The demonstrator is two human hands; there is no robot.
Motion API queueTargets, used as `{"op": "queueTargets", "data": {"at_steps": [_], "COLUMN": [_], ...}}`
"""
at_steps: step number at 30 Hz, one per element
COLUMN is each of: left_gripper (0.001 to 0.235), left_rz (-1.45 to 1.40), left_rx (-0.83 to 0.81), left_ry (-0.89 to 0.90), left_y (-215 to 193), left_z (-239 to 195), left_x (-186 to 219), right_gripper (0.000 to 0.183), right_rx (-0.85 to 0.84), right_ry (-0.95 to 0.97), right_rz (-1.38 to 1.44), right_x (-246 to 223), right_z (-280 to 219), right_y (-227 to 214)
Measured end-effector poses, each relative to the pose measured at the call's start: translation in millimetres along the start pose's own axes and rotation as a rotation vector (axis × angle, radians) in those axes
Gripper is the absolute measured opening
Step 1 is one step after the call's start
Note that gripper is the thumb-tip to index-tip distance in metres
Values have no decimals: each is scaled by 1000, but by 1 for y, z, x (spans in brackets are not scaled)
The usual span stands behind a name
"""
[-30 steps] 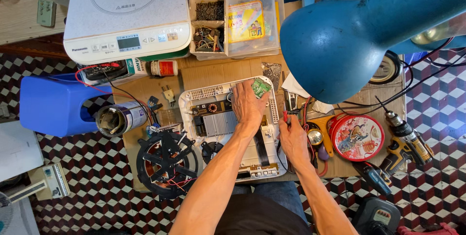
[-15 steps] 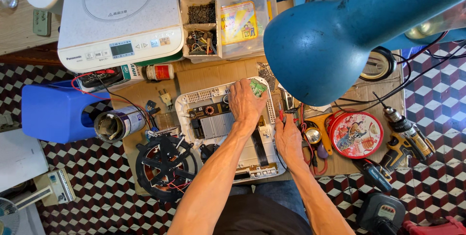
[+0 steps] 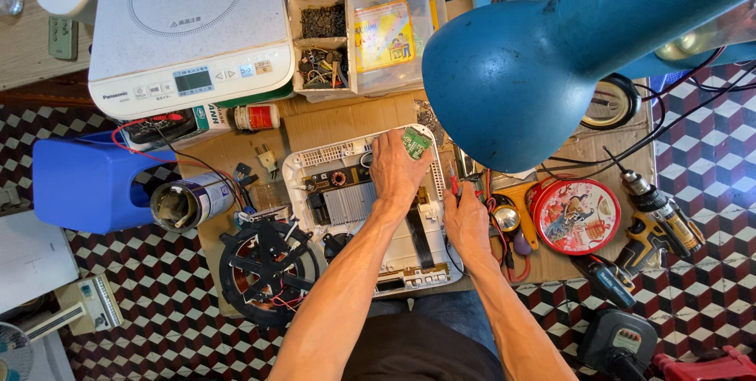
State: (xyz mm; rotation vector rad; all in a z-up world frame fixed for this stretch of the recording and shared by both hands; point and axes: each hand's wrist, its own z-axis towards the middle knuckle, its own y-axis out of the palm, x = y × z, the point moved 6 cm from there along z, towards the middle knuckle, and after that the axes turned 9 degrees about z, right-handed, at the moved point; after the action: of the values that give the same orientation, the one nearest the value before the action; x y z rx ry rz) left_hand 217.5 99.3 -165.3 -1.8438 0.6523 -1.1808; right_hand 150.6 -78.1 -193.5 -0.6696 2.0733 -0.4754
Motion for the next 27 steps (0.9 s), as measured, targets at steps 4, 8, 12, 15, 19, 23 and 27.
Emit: {"op": "queueTargets", "data": {"at_steps": [4,8,12,15,19,23,27], "left_gripper": [57,57,55,56,52,43,40], "left_rz": [-36,-25,30,30,-89,-398,-1049], "left_rx": [54,112,-2,-23,59,-21,-265], "left_ry": [39,61,16,16,133,-152,-637], "left_y": [-4,-10,-8,-6,-13,-1,49], "left_z": [-8,-9,-2,-1,-9,-21,-41], "left_x": [-2,4,4,3,-7,-52,-82], "right_gripper": [33,31,30,30,28,29,28], "right_rx": [12,27,28,27,47,-51,-94], "right_ry": [-7,-38,-61,-64,-92,79,117], "right_rz": [17,7,33,36,60,160,218], "right_x": [2,4,7,8,-1,-1,-7], "right_z": [1,4,5,7,6,6,4], "right_y": [2,2,4,2,-1,-3,-5]}}
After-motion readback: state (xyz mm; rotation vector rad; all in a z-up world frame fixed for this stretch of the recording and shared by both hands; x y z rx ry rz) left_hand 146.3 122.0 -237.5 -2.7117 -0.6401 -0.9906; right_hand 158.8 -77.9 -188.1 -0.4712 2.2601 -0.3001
